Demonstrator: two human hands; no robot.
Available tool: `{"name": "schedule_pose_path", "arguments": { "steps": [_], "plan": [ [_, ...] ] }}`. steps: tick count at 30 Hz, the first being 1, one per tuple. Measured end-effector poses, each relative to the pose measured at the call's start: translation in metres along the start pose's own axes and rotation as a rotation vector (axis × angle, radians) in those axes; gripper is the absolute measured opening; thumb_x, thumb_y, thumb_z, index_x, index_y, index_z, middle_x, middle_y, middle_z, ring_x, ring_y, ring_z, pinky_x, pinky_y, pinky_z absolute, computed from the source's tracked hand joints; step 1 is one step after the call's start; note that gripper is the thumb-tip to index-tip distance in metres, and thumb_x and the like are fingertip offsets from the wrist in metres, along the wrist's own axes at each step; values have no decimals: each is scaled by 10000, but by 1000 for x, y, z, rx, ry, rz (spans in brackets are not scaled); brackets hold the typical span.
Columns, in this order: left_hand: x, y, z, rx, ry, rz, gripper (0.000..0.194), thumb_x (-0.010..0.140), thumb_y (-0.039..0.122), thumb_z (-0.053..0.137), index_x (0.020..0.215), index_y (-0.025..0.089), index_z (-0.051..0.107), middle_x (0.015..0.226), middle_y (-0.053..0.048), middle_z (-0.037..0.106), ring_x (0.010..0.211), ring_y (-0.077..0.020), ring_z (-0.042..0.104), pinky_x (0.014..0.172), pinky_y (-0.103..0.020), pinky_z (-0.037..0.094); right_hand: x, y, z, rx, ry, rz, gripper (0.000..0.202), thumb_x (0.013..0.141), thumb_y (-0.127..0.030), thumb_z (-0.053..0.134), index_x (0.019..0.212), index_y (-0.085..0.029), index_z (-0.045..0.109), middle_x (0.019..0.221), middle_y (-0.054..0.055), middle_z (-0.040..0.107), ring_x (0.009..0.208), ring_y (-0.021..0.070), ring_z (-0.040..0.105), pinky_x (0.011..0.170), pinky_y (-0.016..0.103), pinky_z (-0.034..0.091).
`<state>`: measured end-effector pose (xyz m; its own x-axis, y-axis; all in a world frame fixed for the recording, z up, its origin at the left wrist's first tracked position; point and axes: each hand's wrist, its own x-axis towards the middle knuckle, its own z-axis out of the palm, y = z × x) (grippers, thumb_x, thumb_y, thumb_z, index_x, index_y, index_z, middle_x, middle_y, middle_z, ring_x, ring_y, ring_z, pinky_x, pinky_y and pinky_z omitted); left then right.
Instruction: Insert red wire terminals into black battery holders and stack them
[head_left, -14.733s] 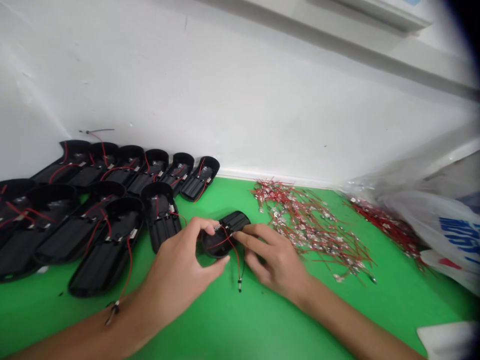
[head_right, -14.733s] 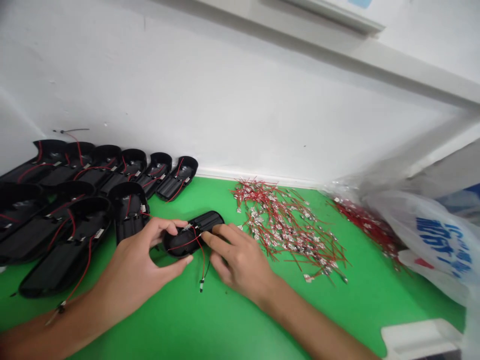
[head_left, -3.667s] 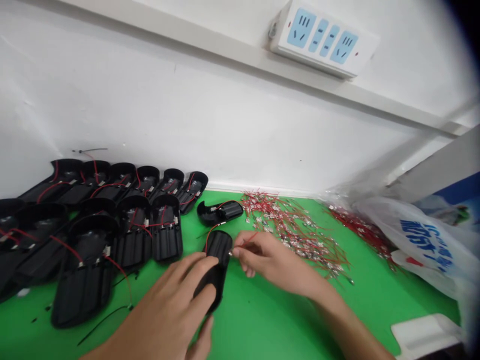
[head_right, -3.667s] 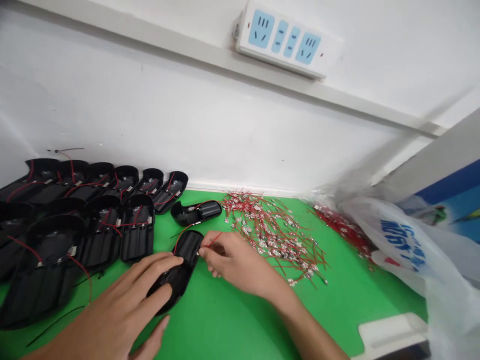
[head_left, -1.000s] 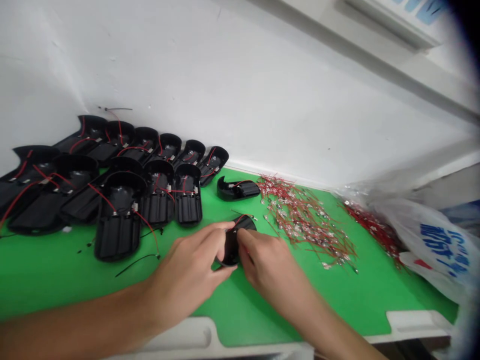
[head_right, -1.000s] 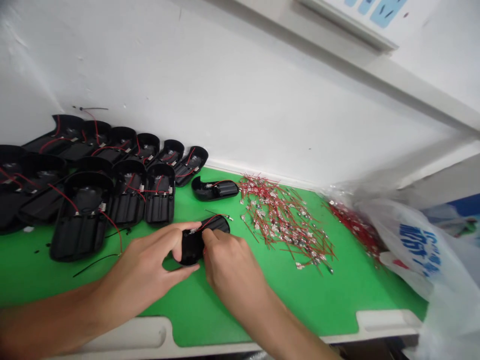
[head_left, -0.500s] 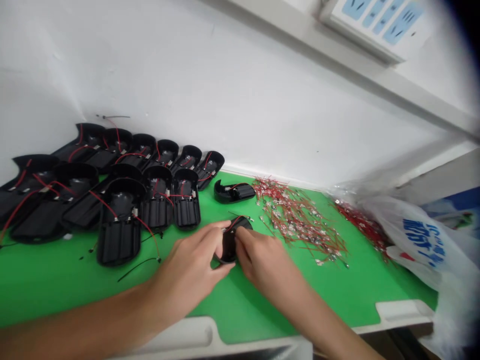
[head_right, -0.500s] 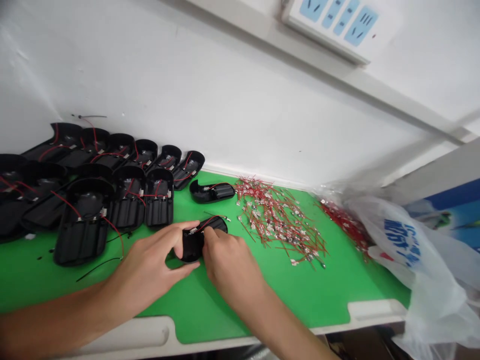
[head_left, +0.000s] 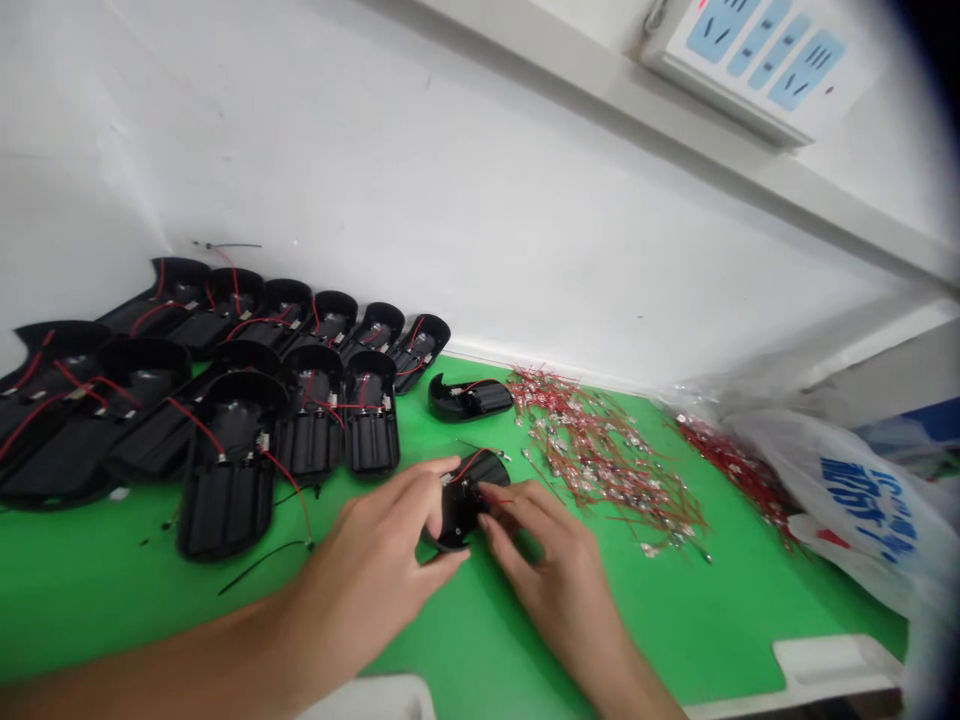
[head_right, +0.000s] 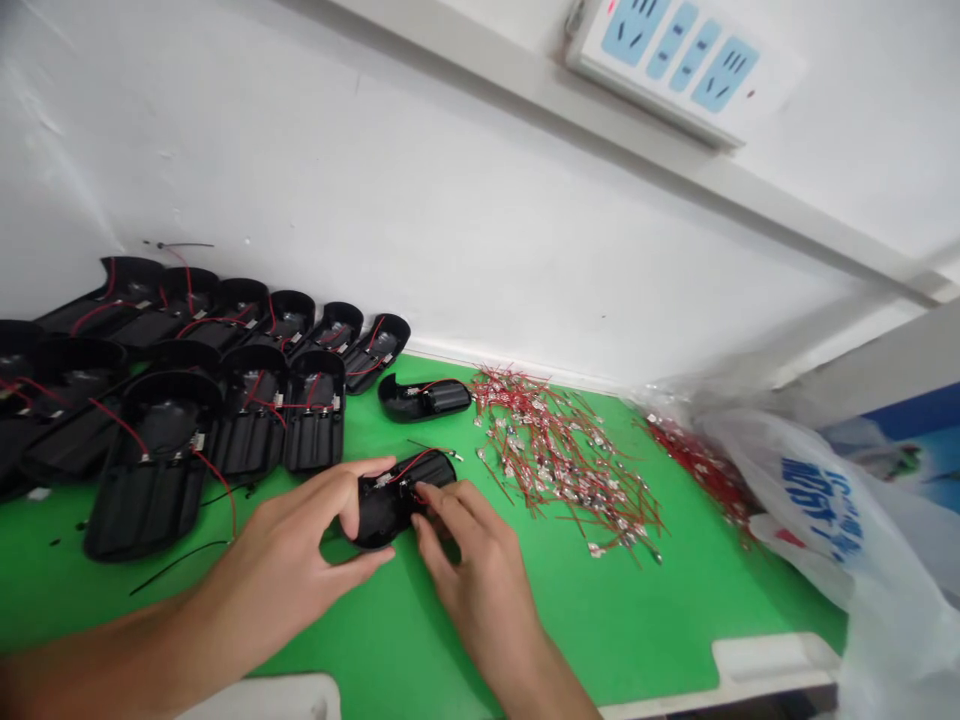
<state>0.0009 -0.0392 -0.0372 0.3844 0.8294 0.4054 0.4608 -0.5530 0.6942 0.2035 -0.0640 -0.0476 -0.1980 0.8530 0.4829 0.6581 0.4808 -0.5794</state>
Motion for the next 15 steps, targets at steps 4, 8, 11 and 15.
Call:
{"name": "schedule_pose_path", "arguments": {
  "steps": [4,8,11,15],
  "plan": [
    [0,0,0,1,-1,-12,460,767,74,778,785,255,356,1338,-47,680,1203,-249,684,872,-349,593,-3,-2,4,-98,-35,-78,333,994,-102,565,1316,-143,640,995,96,677,852,190,665,752,288,589],
    [1,1,1,-13,2,-24,486,735,56,799,772,252,356,1331,-35,685,1197,-242,688,871,-339,593,-9,-3,1,-386,-155,-223,455,1002,-90,522,1455,-47,505,1070,155,677,912,251,639,794,379,615],
    [1,2,1,-15,5,-33,491,728,53,805,766,250,357,1329,-24,687,1207,-231,682,886,-329,588,-11,-3,-1,-528,-225,-307,513,985,-77,531,1477,32,438,1091,182,672,903,278,616,760,415,622],
    [3,3,1,1,11,-35,475,731,65,809,767,248,373,1308,-12,697,1188,-216,690,878,-311,585,-10,-4,-3,-582,-277,-333,515,970,-55,518,1466,53,437,1062,179,668,897,282,608,730,408,623]
  ]
}}
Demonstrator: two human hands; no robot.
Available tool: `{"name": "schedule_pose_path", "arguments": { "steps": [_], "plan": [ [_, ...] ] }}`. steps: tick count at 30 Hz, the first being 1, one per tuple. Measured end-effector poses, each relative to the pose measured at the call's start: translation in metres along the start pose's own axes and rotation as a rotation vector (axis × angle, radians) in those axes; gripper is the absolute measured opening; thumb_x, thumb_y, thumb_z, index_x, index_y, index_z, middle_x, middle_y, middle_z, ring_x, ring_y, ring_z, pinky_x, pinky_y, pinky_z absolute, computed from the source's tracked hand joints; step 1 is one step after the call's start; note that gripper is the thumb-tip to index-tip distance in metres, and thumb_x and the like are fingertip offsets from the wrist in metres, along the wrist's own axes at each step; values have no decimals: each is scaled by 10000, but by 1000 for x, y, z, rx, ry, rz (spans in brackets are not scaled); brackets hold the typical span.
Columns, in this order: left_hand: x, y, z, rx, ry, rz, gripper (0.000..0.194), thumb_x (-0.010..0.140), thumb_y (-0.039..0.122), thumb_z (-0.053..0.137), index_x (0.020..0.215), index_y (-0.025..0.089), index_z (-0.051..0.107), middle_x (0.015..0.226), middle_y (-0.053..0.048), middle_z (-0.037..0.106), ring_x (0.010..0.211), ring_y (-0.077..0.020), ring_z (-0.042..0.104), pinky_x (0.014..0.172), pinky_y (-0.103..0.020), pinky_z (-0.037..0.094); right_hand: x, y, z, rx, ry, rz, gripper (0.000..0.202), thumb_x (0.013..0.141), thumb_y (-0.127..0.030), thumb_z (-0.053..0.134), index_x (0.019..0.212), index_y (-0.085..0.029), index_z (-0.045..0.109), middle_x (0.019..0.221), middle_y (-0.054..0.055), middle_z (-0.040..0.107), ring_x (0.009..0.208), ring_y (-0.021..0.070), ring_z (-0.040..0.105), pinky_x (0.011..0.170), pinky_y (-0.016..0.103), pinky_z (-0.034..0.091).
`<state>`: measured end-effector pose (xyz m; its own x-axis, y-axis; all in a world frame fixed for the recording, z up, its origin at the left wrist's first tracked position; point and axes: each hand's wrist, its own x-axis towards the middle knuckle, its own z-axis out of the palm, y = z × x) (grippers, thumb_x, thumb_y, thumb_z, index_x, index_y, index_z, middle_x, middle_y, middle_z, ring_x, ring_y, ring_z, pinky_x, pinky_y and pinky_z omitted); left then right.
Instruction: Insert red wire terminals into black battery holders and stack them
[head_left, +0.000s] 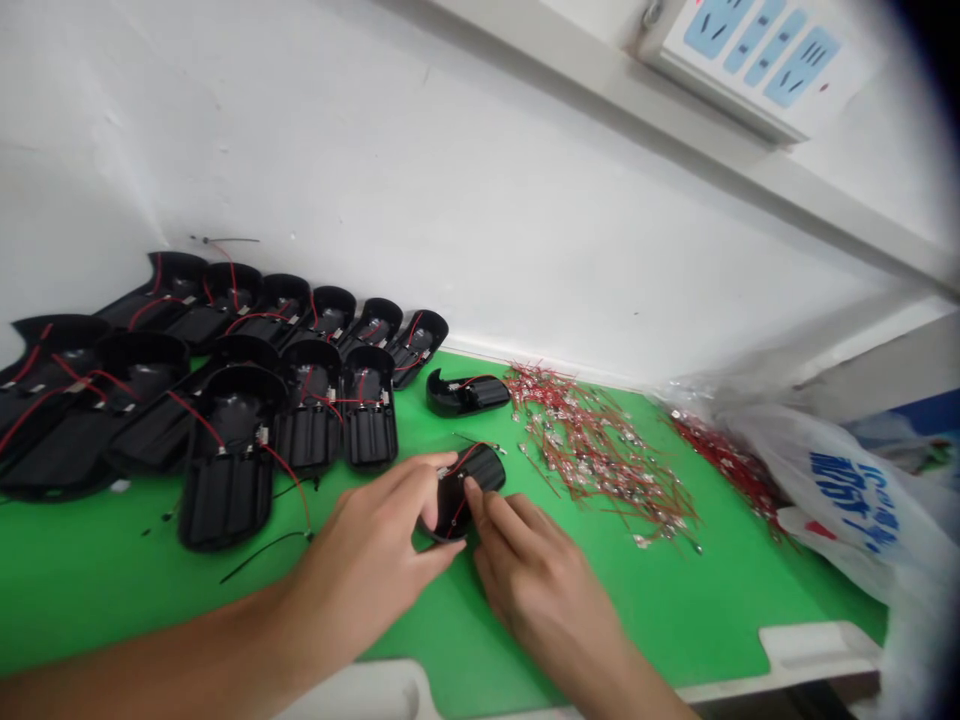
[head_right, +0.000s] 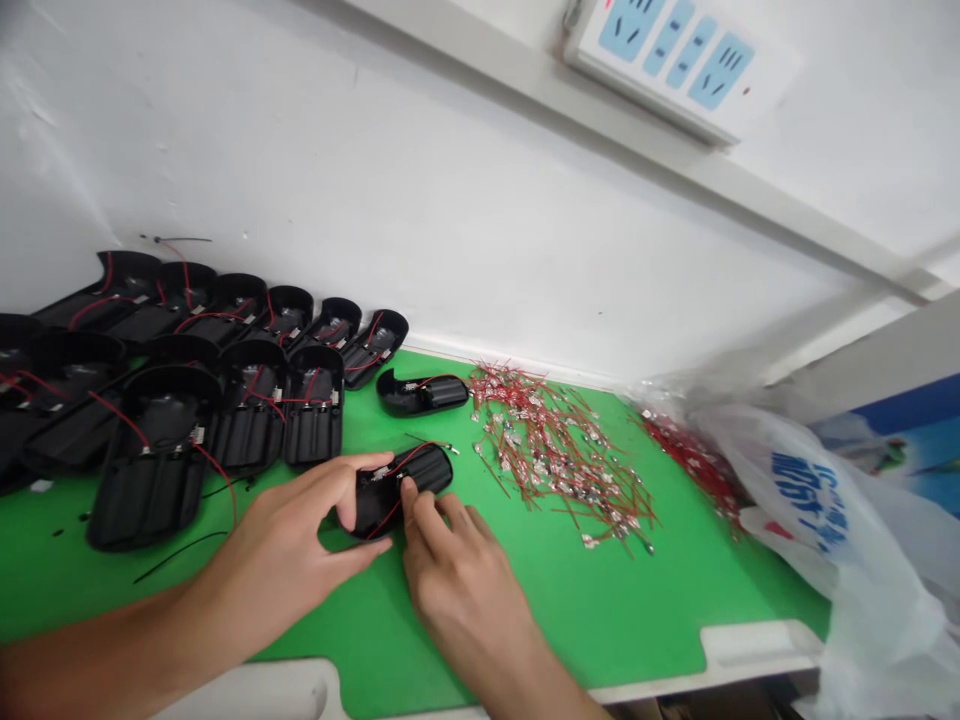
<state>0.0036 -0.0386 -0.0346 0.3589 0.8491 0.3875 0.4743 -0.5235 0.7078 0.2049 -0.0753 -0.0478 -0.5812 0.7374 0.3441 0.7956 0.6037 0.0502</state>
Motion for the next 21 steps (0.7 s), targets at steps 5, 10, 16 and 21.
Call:
{"name": "schedule_pose_path", "arguments": {
  "steps": [5,10,16,21],
  "plan": [
    [2,2,-3,-2,-2,-1,480,726,71,816,753,247,370,1290,-4,708,1177,-206,696,882,-292,584,3,-3,-4,-53,-36,-23,497,930,-34,515,1413,79,492,1060,204,664,883,296,609,693,424,625],
    [2,2,-4,26,1,25,467,741,92,800,755,250,362,1294,-18,708,1179,-226,697,869,-310,594,5,-4,-2,23,12,15,515,923,-53,524,1421,74,490,1000,182,675,843,285,614,674,413,619],
    [0,-1,-2,69,3,89,432,753,77,771,781,255,379,1268,-7,713,1146,-212,713,859,-289,594,-1,4,1,427,305,255,393,968,-63,495,1328,-151,625,1019,93,676,880,181,657,765,293,591],
    [1,-1,-2,61,-3,87,463,749,77,776,776,257,350,1284,-2,707,1143,-213,713,833,-285,592,-2,5,0,413,309,240,292,958,-78,530,1193,-164,682,986,88,678,867,184,661,727,289,575]
  ]
}}
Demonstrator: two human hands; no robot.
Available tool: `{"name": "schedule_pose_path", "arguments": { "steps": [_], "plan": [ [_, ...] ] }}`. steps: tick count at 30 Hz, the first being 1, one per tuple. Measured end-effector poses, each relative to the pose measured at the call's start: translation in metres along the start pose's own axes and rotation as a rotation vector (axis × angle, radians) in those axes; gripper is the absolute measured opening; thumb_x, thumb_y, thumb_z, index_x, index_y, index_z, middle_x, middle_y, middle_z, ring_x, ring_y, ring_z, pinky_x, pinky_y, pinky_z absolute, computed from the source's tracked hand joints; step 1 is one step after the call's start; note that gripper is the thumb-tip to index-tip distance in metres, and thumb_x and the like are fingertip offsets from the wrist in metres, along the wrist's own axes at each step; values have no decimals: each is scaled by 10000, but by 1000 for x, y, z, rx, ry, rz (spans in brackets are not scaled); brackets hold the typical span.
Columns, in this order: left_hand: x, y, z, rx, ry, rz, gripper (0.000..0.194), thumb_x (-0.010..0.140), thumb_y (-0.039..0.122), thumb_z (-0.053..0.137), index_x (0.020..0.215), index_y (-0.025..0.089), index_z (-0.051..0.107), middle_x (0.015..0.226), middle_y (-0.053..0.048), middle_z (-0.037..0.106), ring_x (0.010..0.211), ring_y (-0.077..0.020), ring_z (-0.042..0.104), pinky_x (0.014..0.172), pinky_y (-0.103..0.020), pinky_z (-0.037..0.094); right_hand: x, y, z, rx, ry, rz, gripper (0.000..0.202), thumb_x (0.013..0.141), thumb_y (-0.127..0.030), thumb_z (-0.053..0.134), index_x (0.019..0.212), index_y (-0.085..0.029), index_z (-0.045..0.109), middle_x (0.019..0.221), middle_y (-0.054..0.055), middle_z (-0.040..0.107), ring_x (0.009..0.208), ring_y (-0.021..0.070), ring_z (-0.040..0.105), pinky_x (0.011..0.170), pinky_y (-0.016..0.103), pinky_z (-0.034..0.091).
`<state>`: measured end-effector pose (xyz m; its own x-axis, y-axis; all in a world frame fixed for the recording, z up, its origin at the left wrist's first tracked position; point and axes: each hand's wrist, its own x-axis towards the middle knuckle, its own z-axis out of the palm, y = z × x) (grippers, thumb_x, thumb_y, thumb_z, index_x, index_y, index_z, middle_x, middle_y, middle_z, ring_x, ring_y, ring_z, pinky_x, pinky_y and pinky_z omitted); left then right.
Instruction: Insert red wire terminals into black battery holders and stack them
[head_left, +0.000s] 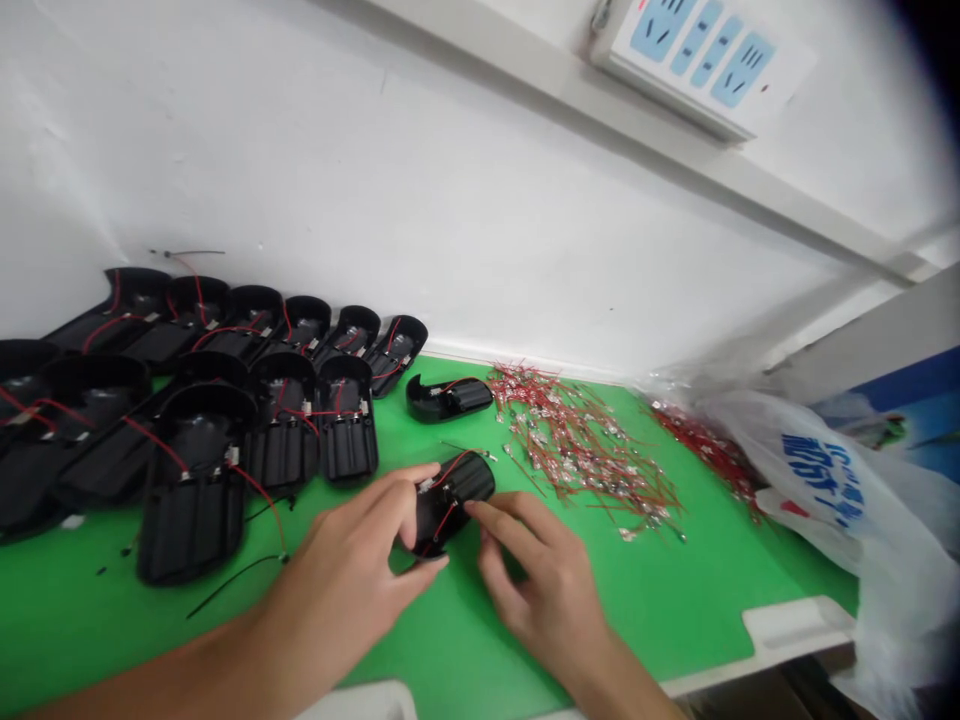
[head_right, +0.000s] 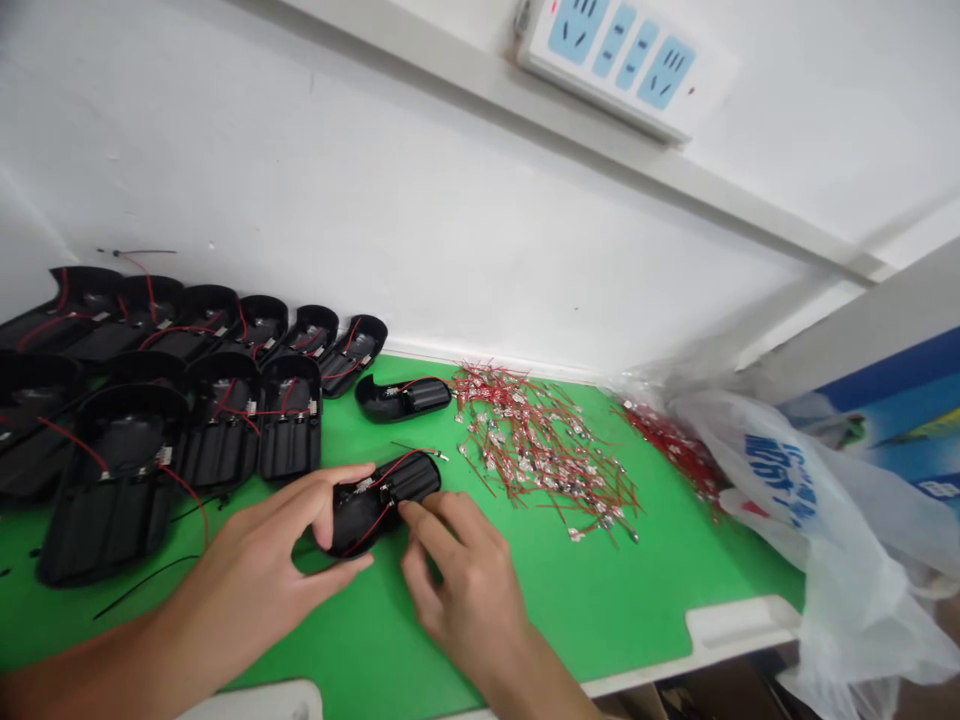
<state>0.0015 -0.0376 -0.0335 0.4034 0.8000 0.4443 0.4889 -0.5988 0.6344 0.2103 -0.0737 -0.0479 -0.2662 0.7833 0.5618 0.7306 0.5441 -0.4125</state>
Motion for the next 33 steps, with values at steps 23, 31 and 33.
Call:
{"name": "schedule_pose_path", "arguments": {
  "steps": [23,31,33],
  "plan": [
    [0,3,-2,-56,-50,-81,449,781,114,771,766,250,342,1293,11,697,1151,-206,702,822,-298,556,2,3,-3,-175,-139,-175,299,1009,-100,524,1295,-59,600,956,127,700,824,217,610,714,349,598],
    [2,3,-4,-110,-87,-124,430,778,91,754,758,246,353,1310,-9,680,1210,-222,668,919,-335,546,3,2,0,-179,-152,-205,319,985,-92,520,1289,-54,610,940,130,693,815,232,621,706,368,615],
    [1,3,-4,-113,-103,-141,421,779,87,744,761,246,355,1326,-16,670,1213,-230,665,939,-356,545,3,5,0,-119,-136,-180,336,976,-86,507,1294,-81,617,969,126,690,838,228,635,727,361,619]
  ]
}}
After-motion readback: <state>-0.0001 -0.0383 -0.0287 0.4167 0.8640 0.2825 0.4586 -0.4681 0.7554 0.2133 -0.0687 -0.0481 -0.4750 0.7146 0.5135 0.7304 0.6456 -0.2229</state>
